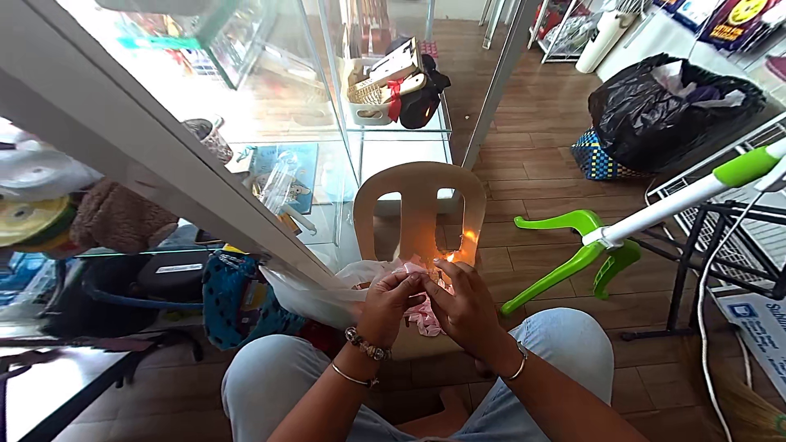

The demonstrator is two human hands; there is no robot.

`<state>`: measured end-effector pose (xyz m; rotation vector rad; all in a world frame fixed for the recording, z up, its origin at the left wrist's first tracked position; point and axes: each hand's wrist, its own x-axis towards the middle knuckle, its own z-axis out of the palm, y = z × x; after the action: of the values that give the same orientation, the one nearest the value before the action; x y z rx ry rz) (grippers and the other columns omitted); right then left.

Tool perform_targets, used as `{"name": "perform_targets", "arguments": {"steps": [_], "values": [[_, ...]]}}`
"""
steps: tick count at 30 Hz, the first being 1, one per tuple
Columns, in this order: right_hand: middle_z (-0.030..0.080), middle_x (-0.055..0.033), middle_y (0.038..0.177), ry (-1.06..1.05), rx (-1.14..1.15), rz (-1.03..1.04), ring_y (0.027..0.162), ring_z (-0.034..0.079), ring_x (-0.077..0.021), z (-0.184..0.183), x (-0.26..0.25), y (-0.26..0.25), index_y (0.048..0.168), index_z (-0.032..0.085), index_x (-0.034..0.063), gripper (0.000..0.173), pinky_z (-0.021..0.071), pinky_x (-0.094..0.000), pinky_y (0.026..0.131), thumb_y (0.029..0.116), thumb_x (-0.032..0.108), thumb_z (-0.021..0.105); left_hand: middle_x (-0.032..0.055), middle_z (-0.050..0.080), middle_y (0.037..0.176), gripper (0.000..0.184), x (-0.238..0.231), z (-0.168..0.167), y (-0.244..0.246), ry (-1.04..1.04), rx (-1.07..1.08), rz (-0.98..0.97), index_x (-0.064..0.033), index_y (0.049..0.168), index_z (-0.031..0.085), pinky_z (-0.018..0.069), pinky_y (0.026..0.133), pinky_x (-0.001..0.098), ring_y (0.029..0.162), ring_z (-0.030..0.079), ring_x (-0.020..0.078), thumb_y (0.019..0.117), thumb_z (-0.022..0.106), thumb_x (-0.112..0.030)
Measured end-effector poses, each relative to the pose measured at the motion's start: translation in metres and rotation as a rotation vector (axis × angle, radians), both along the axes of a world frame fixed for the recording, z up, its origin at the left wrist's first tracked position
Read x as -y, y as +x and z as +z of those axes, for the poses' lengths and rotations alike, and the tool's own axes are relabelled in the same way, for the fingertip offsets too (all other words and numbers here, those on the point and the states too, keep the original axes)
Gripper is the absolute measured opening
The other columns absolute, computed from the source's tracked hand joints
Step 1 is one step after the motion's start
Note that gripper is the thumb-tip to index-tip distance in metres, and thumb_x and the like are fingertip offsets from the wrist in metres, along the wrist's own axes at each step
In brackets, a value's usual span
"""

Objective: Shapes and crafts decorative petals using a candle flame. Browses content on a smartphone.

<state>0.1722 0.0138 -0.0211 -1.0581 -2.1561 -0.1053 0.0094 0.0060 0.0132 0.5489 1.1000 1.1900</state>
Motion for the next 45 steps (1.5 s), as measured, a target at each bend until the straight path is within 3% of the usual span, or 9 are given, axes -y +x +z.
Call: {"name": "perform_targets", "arguments": {"steps": [4,7,9,18,27,32,36,40,45], "values": [[0.062,-0.0175,0.130,-0.333,-0.372,0.160,0.115,0.060,-0.0254,0.003,-0.003,0.008,0.117,0.077,0.0120,0.027,0.0502,-0.0390,0.098,0.1007,0.024,0.059,0.0094,0.074,0.088,0.014,-0.002,0.004,-0.001,0.045,-0.049,-0.022,0.0020,0.097,0.066,0.0618,0.076,0.0297,0.081,0.073,0.0161,0.1033,0.054,0.000],[0.059,-0.0171,0.129,-0.594,-0.674,0.166,0.108,0.062,-0.0117,0.011,-0.004,0.009,0.113,0.075,0.0014,0.027,0.0548,-0.0213,0.087,0.0967,0.020,0.065,0.0045,0.075,0.089,0.010,0.000,-0.001,0.001,0.211,-0.211,-0.065,-0.0011,0.097,0.067,0.0621,0.077,0.0286,0.083,0.074,0.0130,0.1004,0.058,0.000],[0.058,-0.0158,0.131,-0.764,-0.810,0.157,0.107,0.064,-0.0091,0.016,-0.004,0.009,0.113,0.073,-0.0011,0.027,0.0568,-0.0185,0.080,0.0947,0.019,0.069,0.0010,0.074,0.088,0.007,0.001,-0.009,0.003,0.346,-0.327,-0.079,-0.0019,0.098,0.068,0.0625,0.077,0.0277,0.082,0.073,0.0106,0.0982,0.061,-0.001],[0.063,-0.0083,0.120,-1.093,-1.091,0.181,0.105,0.062,-0.0082,0.020,-0.007,0.011,0.091,0.072,0.0023,0.008,0.0547,-0.0223,0.087,0.0923,0.010,0.071,-0.0025,0.072,0.090,0.008,0.004,-0.018,0.007,0.532,-0.540,-0.077,-0.0019,0.100,0.070,0.0595,0.077,0.0213,0.081,0.069,0.0027,0.0964,0.067,-0.008],[0.072,-0.0059,0.099,-1.693,-1.364,0.307,0.092,0.070,-0.0146,0.035,-0.006,0.019,0.105,0.062,0.0046,0.013,0.0584,-0.0321,0.079,0.1021,0.005,0.050,0.0037,0.071,0.111,0.007,-0.001,-0.029,-0.002,0.805,-0.523,-0.124,-0.0027,0.092,0.076,0.0564,0.094,0.0254,0.107,0.066,0.0084,0.0935,0.071,-0.008],[0.073,-0.0060,0.099,-1.824,-1.360,0.454,0.091,0.071,-0.0157,0.025,-0.005,0.025,0.098,0.064,0.0101,0.004,0.0594,-0.0333,0.079,0.0979,0.008,0.060,0.0006,0.072,0.112,0.004,-0.001,-0.038,-0.003,0.833,-0.433,-0.174,-0.0075,0.092,0.075,0.0520,0.104,0.0317,0.118,0.063,0.0119,0.0936,0.072,-0.009],[0.071,-0.0043,0.101,-1.901,-1.309,0.526,0.093,0.070,-0.0166,0.020,-0.003,0.027,0.104,0.061,0.0138,0.011,0.0592,-0.0345,0.080,0.0953,0.011,0.066,0.0028,0.067,0.125,0.019,-0.002,-0.032,-0.005,0.749,-0.332,-0.339,-0.0035,0.108,0.074,0.0524,0.103,0.0288,0.119,0.061,0.0096,0.0969,0.070,-0.018],[0.071,-0.0027,0.099,-1.944,-1.295,0.465,0.093,0.070,-0.0161,0.019,-0.001,0.027,0.102,0.060,0.0148,0.009,0.0591,-0.0345,0.080,0.0961,0.010,0.065,-0.0018,0.066,0.126,0.007,-0.006,-0.028,-0.011,0.740,-0.264,-0.432,-0.0092,0.095,0.073,0.0523,0.100,0.0272,0.118,0.061,0.0062,0.0951,0.072,-0.016],[0.069,-0.0031,0.094,-1.832,-1.351,0.311,0.086,0.069,-0.0145,0.025,-0.001,0.024,0.095,0.056,0.0122,0.010,0.0588,-0.0320,0.077,0.0981,0.004,0.061,-0.0023,0.064,0.117,0.004,-0.006,-0.027,-0.009,0.708,-0.343,-0.359,-0.0077,0.094,0.069,0.0521,0.098,0.0262,0.113,0.060,0.0057,0.0939,0.071,-0.011]]}}
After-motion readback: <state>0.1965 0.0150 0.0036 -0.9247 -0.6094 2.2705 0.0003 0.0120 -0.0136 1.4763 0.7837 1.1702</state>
